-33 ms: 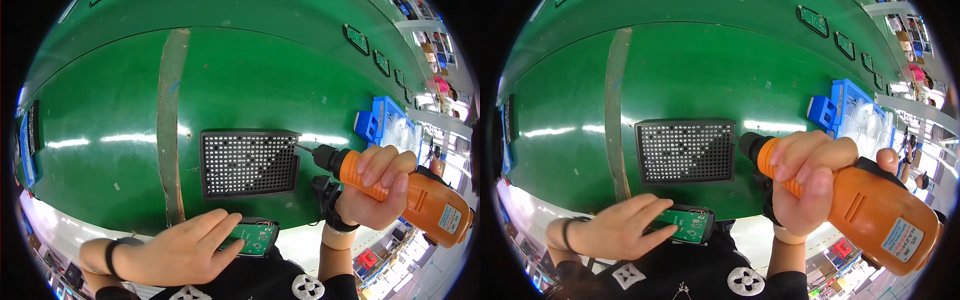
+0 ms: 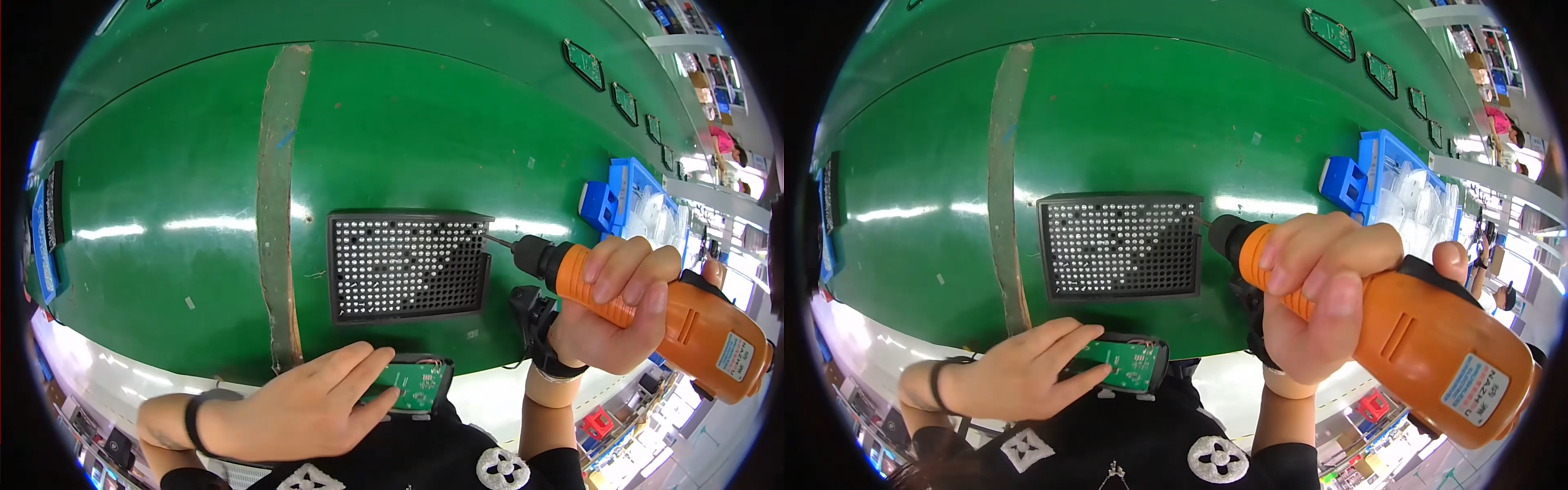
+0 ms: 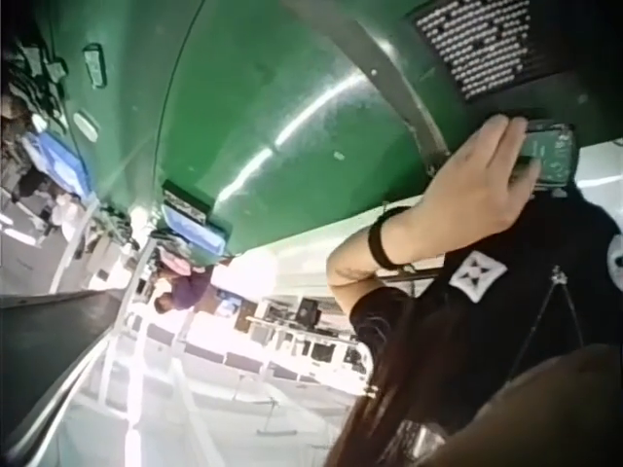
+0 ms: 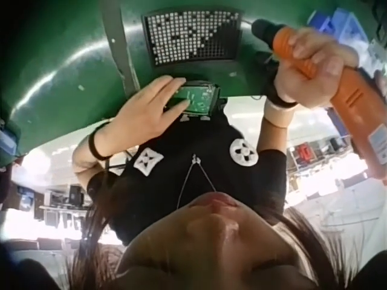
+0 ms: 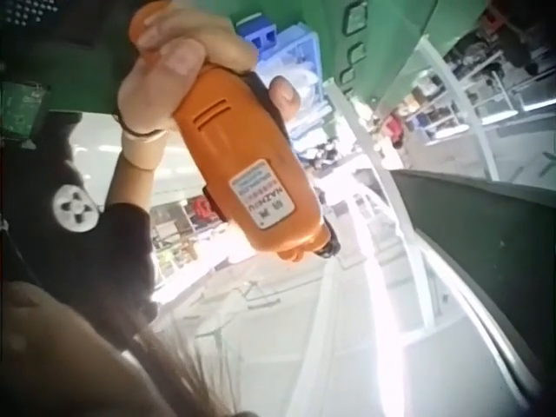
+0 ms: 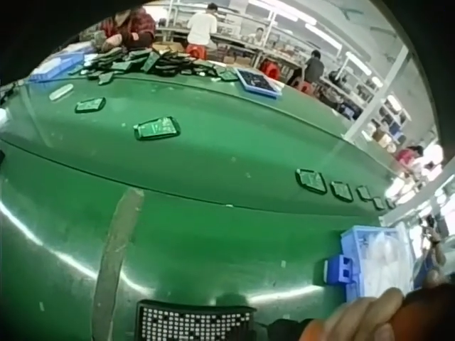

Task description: The person picks up a circuit board and uses a power screwdriver to drive screws into it before fitting a plastic cover onto the assembly. After completing the unit, they place it onto the green conveyor belt.

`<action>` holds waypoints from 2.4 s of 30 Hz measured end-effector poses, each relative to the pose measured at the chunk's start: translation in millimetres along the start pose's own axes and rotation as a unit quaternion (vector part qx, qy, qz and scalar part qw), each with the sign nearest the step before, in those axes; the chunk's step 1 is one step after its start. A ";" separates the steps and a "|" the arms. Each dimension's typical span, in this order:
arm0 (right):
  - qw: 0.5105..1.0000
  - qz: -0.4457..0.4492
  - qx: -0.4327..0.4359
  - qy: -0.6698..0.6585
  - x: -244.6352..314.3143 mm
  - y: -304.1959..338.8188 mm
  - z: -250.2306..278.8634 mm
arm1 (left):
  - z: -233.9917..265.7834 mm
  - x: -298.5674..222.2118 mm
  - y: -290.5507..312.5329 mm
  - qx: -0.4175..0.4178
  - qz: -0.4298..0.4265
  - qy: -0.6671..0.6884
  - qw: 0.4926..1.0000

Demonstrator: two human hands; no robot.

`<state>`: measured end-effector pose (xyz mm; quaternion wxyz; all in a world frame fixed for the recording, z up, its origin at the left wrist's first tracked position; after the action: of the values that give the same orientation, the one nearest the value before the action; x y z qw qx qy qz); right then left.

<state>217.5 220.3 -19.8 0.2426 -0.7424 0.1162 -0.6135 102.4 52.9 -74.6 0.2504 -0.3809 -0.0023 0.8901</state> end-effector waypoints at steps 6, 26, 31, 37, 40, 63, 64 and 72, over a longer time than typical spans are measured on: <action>0.999 0.015 -0.027 0.012 -3.0 -0.9 7.6 | -38.1 16.4 8.1 -0.046 0.047 -0.043 0.997; 0.990 0.079 0.049 -0.108 84.9 100.8 10.7 | -50.4 27.5 -0.6 -0.195 0.140 -0.016 0.971; 0.993 0.072 0.045 -0.077 80.8 113.1 18.8 | -49.9 26.7 -0.7 -0.191 0.142 -0.027 0.971; 0.996 0.056 0.062 -0.044 78.5 115.6 17.1 | -52.9 27.3 1.6 -0.202 0.154 -0.014 0.967; 0.995 0.057 0.060 -0.052 75.2 114.8 17.8 | -52.5 27.5 1.0 -0.206 0.152 -0.013 0.967; 0.992 0.025 0.063 -0.110 58.2 56.2 -7.9 | -35.1 33.2 5.2 -0.247 0.180 0.020 0.952; 0.995 0.020 0.033 -0.087 53.7 49.4 -7.3 | -32.8 35.8 6.6 -0.257 0.196 0.036 0.946; 0.991 0.023 0.098 -0.088 25.0 36.1 -28.4 | -29.7 45.6 22.7 -0.277 0.274 -0.025 0.921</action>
<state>200.0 171.6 -12.9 0.3377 -0.7631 0.0511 -0.5487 85.8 47.9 -131.1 -0.1186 -0.3985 -0.1510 0.8968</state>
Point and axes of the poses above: each hand's wrist, its own y-axis away from the middle knuckle, its own z-axis out of the back of the hand, x = y × z, the point moved 8 cm from there along -y, towards the middle knuckle, and after that the axes turned 7 degrees about -x, right-handed, at the moved point
